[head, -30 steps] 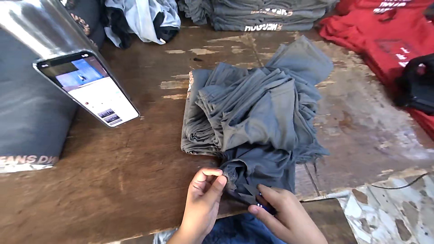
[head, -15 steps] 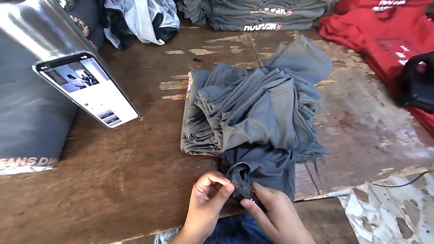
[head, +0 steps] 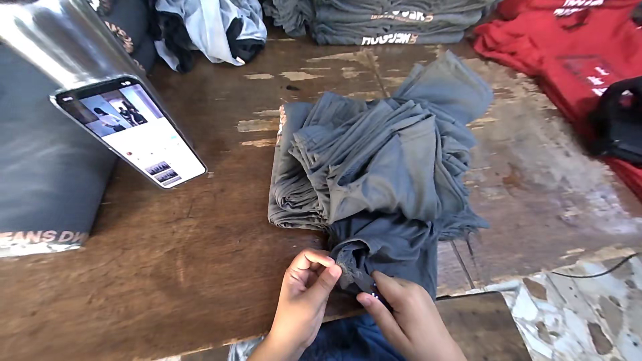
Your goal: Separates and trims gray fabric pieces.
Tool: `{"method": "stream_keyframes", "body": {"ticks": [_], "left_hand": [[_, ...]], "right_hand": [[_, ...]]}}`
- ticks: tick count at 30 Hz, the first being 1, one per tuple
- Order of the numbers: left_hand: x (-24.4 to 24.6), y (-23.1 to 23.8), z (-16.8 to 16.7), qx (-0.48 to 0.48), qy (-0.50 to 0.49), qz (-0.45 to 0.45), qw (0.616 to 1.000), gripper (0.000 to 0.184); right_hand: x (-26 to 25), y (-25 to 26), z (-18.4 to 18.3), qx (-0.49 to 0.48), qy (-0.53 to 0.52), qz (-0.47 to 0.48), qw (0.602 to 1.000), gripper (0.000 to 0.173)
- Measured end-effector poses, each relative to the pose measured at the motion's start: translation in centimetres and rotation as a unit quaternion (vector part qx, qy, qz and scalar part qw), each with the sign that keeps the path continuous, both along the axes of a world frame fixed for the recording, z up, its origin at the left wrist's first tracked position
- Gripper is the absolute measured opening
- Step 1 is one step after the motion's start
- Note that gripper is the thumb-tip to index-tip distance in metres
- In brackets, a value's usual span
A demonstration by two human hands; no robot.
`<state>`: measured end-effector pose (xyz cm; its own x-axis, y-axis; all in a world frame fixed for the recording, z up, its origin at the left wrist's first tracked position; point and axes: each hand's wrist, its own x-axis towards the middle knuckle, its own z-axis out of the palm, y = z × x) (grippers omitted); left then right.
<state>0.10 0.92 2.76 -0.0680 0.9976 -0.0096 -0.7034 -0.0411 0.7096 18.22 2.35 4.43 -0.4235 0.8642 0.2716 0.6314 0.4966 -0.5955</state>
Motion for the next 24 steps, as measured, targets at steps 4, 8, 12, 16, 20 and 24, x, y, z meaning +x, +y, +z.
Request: {"method": "stream_keyframes", "body": {"ticks": [4,8,12,16,20,24], "left_hand": [[-0.1,0.0,0.1,-0.005,-0.009,-0.001,1.0,0.011],[-0.1,0.0,0.1,-0.003,-0.007,0.002,1.0,0.012],[0.0,0.0,0.1,0.003,0.006,-0.001,1.0,0.012],[0.0,0.0,0.1,0.008,0.029,-0.013,0.999,0.013],[-0.1,0.0,0.1,0.009,0.022,-0.016,1.0,0.015],[0.0,0.1,-0.2,0.038,0.022,-0.018,0.999,0.016]], "right_hand": [[-0.2,0.0,0.6,-0.004,-0.003,-0.002,1.0,0.06],[-0.2,-0.1,0.6,-0.011,-0.001,-0.011,1.0,0.06],[-0.3,-0.1,0.4,-0.017,-0.011,-0.021,1.0,0.06],[-0.9,0.2,1.1,-0.018,-0.021,-0.021,0.999,0.062],[-1.1,0.4,1.7,-0.025,-0.022,-0.015,0.999,0.063],[-0.4,1.0,0.7,0.037,0.077,0.018,0.996,0.052]]}}
